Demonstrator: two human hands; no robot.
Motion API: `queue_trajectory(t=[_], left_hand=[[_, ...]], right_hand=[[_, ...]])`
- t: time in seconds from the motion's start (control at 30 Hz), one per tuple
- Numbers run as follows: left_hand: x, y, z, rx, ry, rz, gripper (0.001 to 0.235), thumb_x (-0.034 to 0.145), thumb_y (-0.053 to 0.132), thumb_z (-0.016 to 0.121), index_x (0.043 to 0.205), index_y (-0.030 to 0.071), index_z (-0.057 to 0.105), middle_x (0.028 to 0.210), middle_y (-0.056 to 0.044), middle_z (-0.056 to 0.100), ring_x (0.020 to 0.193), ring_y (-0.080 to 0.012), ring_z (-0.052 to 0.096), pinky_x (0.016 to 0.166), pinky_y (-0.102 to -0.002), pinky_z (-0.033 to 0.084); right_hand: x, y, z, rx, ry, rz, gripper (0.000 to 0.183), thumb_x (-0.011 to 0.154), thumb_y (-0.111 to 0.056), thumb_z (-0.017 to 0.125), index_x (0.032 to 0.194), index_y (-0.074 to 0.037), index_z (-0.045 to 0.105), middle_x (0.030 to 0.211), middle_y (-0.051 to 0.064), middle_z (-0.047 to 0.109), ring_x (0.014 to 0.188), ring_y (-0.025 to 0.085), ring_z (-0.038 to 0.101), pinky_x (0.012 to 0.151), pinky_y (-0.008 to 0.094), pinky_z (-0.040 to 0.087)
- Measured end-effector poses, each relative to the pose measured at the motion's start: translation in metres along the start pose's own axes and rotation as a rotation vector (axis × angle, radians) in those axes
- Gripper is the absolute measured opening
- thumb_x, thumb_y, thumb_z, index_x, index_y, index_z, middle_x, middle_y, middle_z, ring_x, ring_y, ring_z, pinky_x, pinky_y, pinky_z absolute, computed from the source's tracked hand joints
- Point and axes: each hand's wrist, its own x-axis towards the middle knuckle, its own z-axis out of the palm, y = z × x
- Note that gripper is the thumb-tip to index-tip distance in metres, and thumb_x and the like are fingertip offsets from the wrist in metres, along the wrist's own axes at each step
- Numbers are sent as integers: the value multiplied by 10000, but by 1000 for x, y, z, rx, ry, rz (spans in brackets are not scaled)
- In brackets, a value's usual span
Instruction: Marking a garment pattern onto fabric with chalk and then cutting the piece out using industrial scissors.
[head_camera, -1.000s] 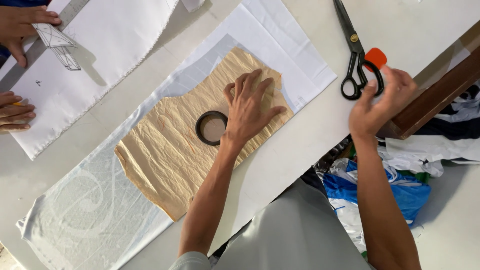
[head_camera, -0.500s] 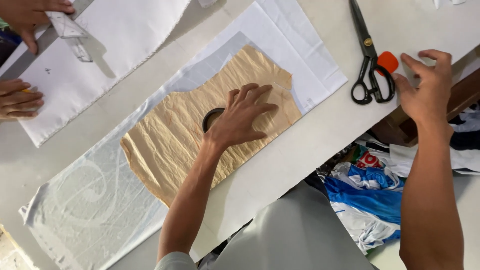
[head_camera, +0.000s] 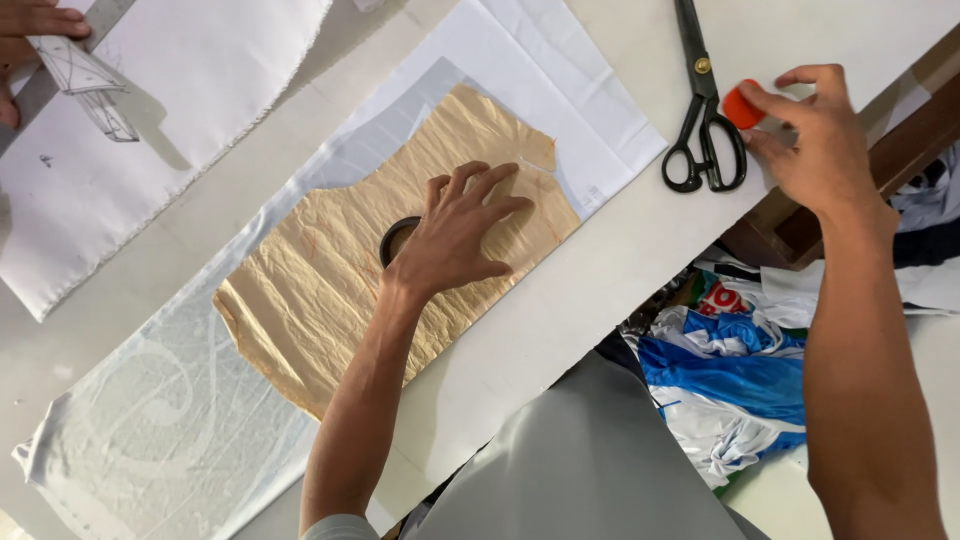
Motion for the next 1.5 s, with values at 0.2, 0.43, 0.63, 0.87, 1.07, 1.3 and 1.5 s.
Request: queue_trajectory(t=[0.2, 0.43, 0.63, 0.87, 1.07, 1.3, 1.5], left_hand=[[0, -7, 5, 17, 23, 24, 766, 650, 357, 963, 1328, 252, 623, 1597, -53, 371, 1440, -336, 291, 1086, -596, 275], [0, -7, 6, 30, 43, 38, 772, 648, 376, 953, 1336, 237, 632, 1568, -68, 401, 1431, -332, 293, 1091, -615, 278], [-1, -9, 10, 53, 50, 34, 777, 649, 410, 941, 1341, 237, 634, 1567, -82, 408, 1431, -346, 296, 1111, -608, 255], [-2, -6, 14, 108, 99, -12, 816, 536, 403, 977, 1279, 296, 658, 1517, -13, 472, 1408, -304, 341, 1084, -514, 314], [-2, -8, 14, 147, 108, -8, 823, 502, 458, 983, 1233, 276, 649, 1502, -1, 461, 1380, -294, 353, 1055, -497, 325], [-3, -8, 16, 178, 124, -4, 853, 471, 507, 981, 1221, 284, 643, 1480, 10, 457, 1362, -290, 361, 1038, -491, 338], [-2, -9, 18, 219, 125, -6, 861, 468, 532, 980, 1223, 299, 635, 1459, 10, 468, 1354, -286, 360, 1017, -468, 339]], right_hand=[[-3, 25, 13, -130, 356, -266, 378, 987, 68, 1003, 1292, 163, 801, 1251, 298, 736, 1107, 411, 701, 916, 461, 589], [-19, 3, 22, 316, 411, 450, 325, 1008, -44, 929, 1262, -33, 727, 1075, 50, 649, 942, 164, 601, 837, 316, 589], [-60, -123, 44, 675, 420, 508, 99, 1184, -163, 556, 1203, -76, 599, 977, 75, 695, 712, 107, 625, 593, 222, 485], [-80, -233, 90, 521, 84, 143, 184, 1007, -172, 695, 863, -59, 673, 605, 85, 709, 553, 212, 725, 526, 291, 572], [-82, -224, 135, 397, 105, 28, 349, 1015, -203, 686, 689, -127, 588, 451, -10, 524, 385, 134, 565, 408, 182, 437], [-83, -227, 140, 244, 146, -82, 322, 1040, -253, 659, 777, -66, 661, 509, 71, 532, 401, 173, 563, 443, 206, 473], [-79, -232, 140, 151, 134, -88, 333, 1048, -289, 649, 818, -50, 680, 509, 66, 527, 396, 192, 583, 420, 226, 482]])
